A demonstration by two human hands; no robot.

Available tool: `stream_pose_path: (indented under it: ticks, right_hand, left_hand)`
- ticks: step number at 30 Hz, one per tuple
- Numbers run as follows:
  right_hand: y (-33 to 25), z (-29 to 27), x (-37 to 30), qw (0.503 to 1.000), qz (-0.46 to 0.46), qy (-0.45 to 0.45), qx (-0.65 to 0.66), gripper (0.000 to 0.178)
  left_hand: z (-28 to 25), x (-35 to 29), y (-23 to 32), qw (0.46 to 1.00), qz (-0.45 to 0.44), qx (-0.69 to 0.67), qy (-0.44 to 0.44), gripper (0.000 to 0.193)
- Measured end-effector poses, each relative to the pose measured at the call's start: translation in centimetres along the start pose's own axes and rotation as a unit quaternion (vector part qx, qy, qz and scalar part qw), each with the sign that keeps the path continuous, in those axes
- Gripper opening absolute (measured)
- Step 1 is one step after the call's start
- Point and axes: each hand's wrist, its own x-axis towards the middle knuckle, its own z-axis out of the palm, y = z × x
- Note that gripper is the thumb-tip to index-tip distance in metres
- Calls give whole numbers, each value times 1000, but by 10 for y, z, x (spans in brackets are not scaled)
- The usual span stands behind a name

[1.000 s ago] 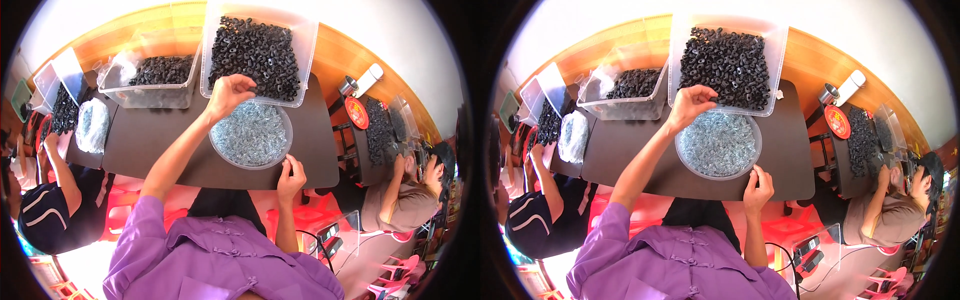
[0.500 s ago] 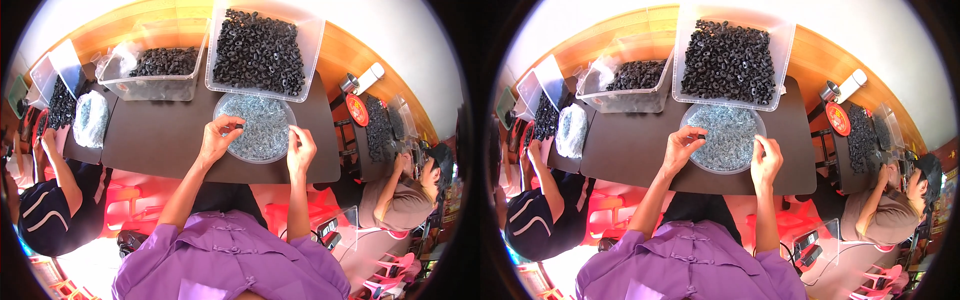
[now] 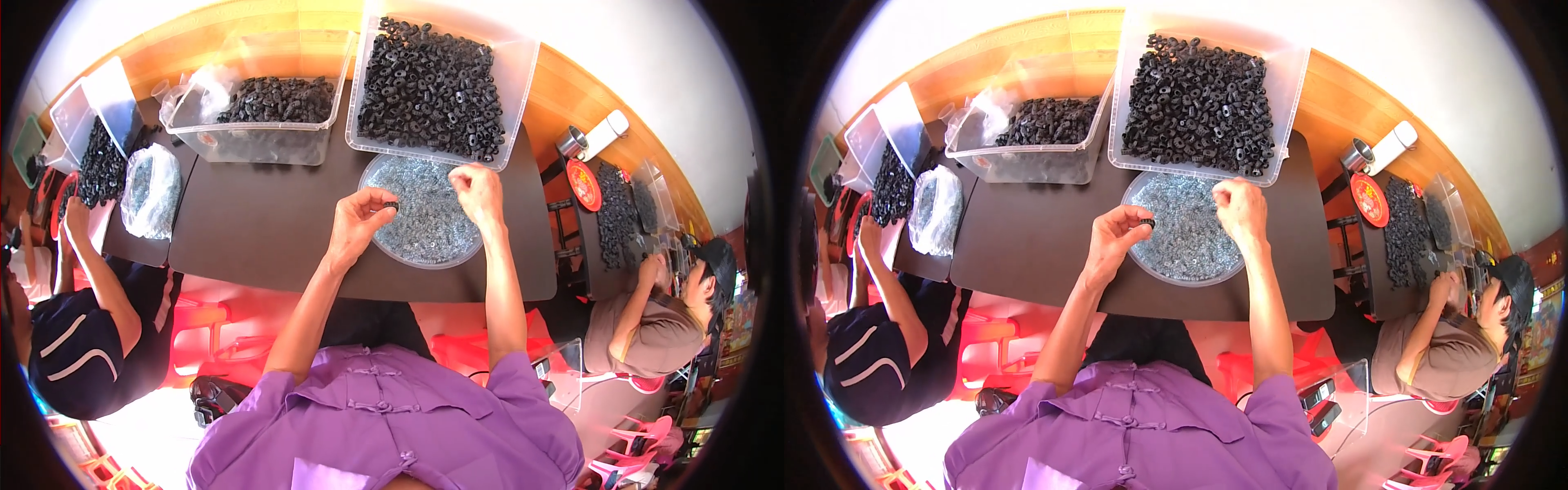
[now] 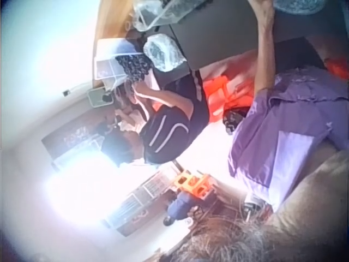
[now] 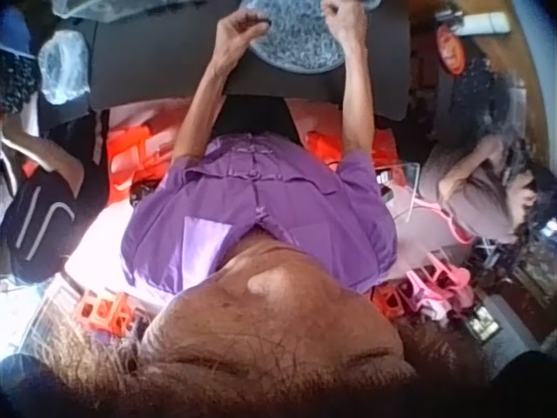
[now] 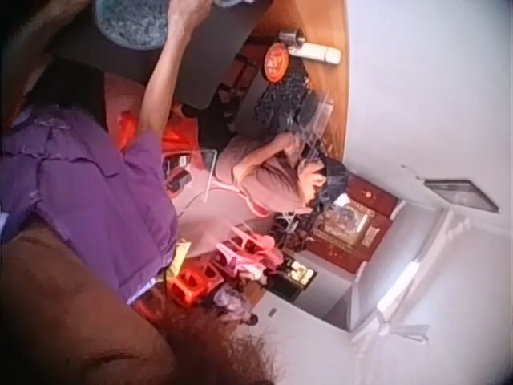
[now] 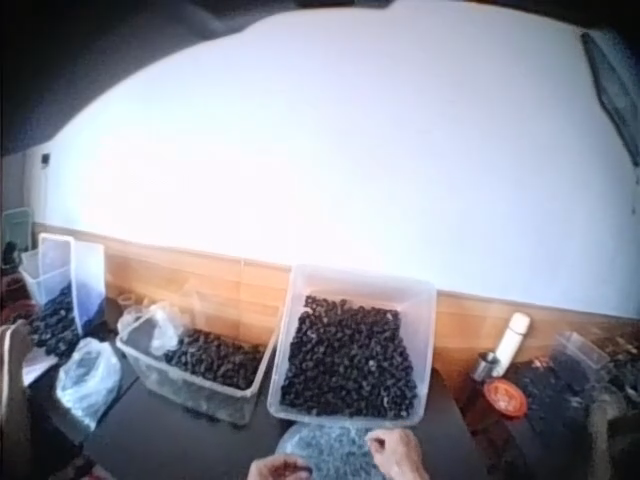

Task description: The person assembles small black plastic components by hand, attaching silver rings to them.

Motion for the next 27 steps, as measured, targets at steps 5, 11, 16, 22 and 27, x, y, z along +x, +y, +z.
stream_pose_path:
  ticks: [5,11,16,22,27]
  right_hand:
    - [-16,16,-24,993,-77,-74,-47,17]
    - [-18,17,-27,990,-44,-137,6,20]
    - [-30,19,-32,992,-64,-96,50,15]
    - [-19,32,-34,990,-122,-69,7,16]
    - [-10,25,-35,973,-14,-60,222,22]
  left_hand:
    - [1,2,1,1000,8,22,-11,16]
    - [2,0,5,1000,2,28,-10,15]
    - [4,7,5,999,1,36,-27,17]
    - [16,10,-2,998,-8,-38,-50,16]
    - [22,11,4,999,-34,-19,-30,20]
